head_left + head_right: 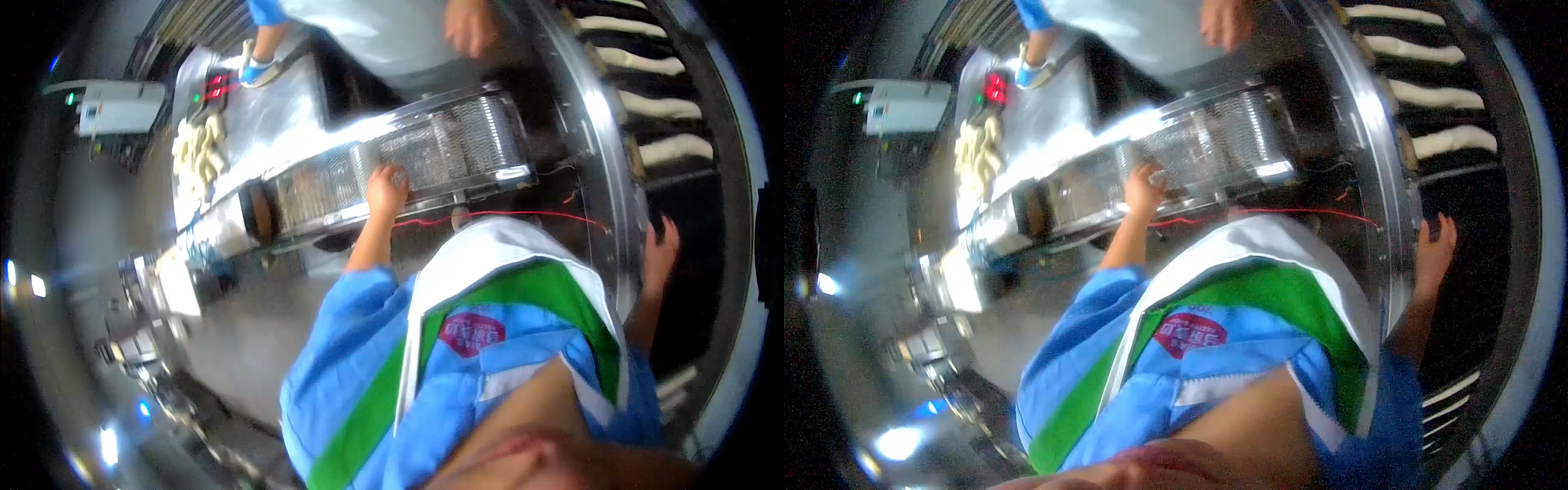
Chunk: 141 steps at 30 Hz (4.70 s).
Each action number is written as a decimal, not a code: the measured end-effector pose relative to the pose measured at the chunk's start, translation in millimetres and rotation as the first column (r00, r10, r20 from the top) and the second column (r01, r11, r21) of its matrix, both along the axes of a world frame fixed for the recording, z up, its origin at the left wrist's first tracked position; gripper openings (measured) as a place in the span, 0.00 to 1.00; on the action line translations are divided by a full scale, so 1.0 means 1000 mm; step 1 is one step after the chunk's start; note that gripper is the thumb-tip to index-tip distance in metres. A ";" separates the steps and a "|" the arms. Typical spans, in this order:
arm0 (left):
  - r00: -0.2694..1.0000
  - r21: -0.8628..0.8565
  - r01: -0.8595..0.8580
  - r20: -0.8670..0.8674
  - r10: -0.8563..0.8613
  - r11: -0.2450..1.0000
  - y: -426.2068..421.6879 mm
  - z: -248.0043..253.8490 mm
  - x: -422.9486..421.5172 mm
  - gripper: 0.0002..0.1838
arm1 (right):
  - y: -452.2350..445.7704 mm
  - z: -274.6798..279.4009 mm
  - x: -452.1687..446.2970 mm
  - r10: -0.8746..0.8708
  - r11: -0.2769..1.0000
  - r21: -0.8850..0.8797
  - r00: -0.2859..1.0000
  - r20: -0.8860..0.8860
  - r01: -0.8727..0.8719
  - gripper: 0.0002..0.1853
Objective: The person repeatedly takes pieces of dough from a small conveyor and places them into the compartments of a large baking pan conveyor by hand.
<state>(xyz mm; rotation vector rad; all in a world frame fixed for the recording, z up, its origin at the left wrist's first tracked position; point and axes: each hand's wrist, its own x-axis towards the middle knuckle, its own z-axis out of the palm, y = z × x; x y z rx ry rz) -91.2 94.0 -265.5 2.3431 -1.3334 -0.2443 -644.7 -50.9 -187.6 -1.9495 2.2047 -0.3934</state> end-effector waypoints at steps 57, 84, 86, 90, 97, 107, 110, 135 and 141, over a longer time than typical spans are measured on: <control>0.776 -0.037 -0.448 -0.512 0.368 0.893 0.052 0.183 0.127 0.21 | 0.051 0.027 0.041 -0.228 0.970 -0.090 0.973 -0.043 0.224 0.22; 0.417 0.053 0.905 0.081 -0.906 0.421 -0.286 0.137 -0.368 0.17 | 0.008 0.008 -0.010 0.273 0.959 -0.099 0.960 0.069 -0.266 0.22; 0.392 0.010 0.917 0.158 -0.906 0.398 -0.283 0.134 -0.380 0.16 | 0.007 0.026 -0.018 0.296 0.953 0.055 0.953 0.059 -0.299 0.23; 0.249 0.132 0.957 0.076 -0.965 0.258 -0.282 0.110 -0.396 0.19 | -0.009 0.051 -0.032 0.231 0.939 0.244 0.970 0.082 -0.244 0.23; 0.251 0.386 0.890 0.029 -0.968 0.243 -0.275 0.107 -0.418 0.23 | -0.150 0.022 -0.125 -0.493 0.840 -0.015 0.775 0.395 0.542 0.44; 0.069 0.126 0.991 -0.098 -0.993 0.056 -0.288 0.081 -0.386 0.17 | -0.202 -0.008 -0.099 -0.212 0.922 -0.306 0.971 0.109 0.236 0.13; 0.077 0.251 0.963 0.083 -0.994 0.096 -0.266 0.115 -0.367 0.19 | -0.187 0.000 -0.081 -0.011 0.947 -0.322 0.999 -0.030 0.001 0.13; 0.822 -0.107 -0.546 0.122 0.556 0.831 0.128 0.000 0.084 0.21 | -0.002 -0.019 0.011 0.326 0.941 0.078 0.822 -0.467 -0.328 0.37; 0.641 -0.199 -0.749 0.026 0.767 0.632 0.161 0.000 0.136 0.23 | -0.004 -0.020 0.011 0.297 0.953 0.102 0.804 -0.516 -0.286 0.38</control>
